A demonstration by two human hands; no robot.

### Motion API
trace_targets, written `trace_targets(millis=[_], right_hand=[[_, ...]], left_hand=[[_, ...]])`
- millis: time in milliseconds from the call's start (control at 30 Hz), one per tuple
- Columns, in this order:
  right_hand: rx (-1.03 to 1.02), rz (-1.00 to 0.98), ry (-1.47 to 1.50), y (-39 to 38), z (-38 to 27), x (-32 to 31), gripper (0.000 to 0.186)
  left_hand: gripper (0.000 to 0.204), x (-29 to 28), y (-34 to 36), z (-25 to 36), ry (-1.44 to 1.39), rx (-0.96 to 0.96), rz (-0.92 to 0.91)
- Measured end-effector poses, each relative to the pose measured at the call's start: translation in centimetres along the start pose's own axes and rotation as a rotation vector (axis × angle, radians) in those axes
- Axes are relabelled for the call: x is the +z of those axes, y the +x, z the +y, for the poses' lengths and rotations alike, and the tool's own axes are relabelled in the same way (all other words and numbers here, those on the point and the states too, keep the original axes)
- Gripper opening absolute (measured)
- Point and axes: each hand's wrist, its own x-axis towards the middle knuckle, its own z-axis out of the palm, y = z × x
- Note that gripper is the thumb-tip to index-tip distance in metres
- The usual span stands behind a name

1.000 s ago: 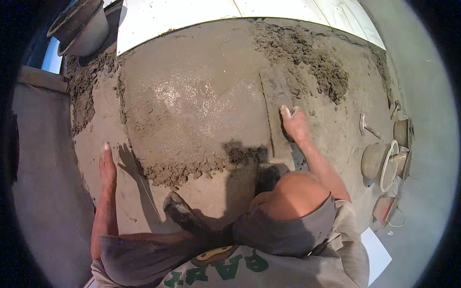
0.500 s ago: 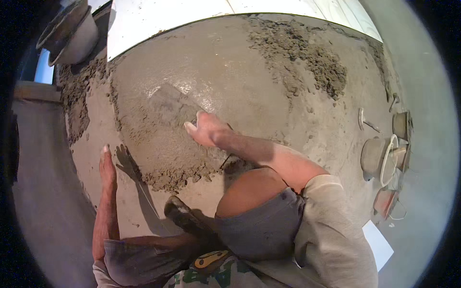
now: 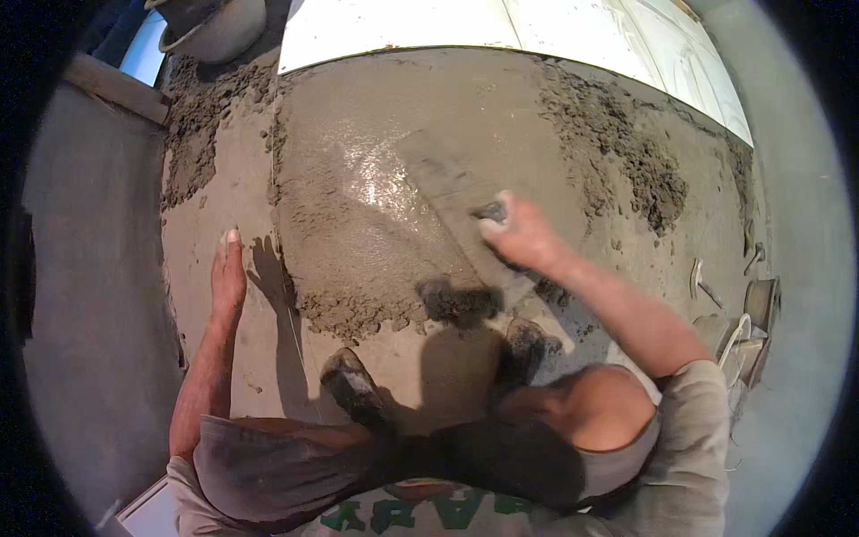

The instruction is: Leveling wet concrete or mortar on a floor using a trowel before laying tiles.

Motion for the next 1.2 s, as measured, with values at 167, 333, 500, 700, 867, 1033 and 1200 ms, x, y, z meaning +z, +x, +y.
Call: trace_targets(millis=[167, 333, 500, 700, 867, 1033, 1200], right_hand=[[0.127, 0.257, -0.044, 1.8, 6.7, -2.5, 0.039], [0.402, 0.517, 0.279, 2.3, 9.4, 4.1, 0.036], [0.384, 0.338, 0.699, 1.5, -1.3, 7.7, 0.027], [0.292, 0.245, 0.628, 2.7, -7.5, 11.9, 0.02], [0.174, 0.13, 0.763, 3.9, -9.4, 14.0, 0.014], [0.016, 0.13, 0.289, 4.5, -12.4, 17.8, 0.024], [-0.201, -0.027, 0.023, 3.3, -13.4, 18.9, 0.02]], left_hand=[[0.072, 0.0, 1.5, -2.8, -0.097, 0.036, -0.021], [0.07, 1.1, 2.8, -3.1, -0.04, 0.037, -0.036], [0.071, 0.5, 2.9, -1.3, -0.192, -0.109, -0.158], [0.069, 1.1, 3.0, -2.4, -0.127, -0.024, -0.078], [0.069, 0.5, 2.4, -2.8, -0.246, -0.127, -0.065], [0.068, 0.2, 2.9, -3.2, -0.233, -0.088, -0.039], [0.067, 0.4, 2.6, -1.2, -0.219, -0.083, 0.042]])
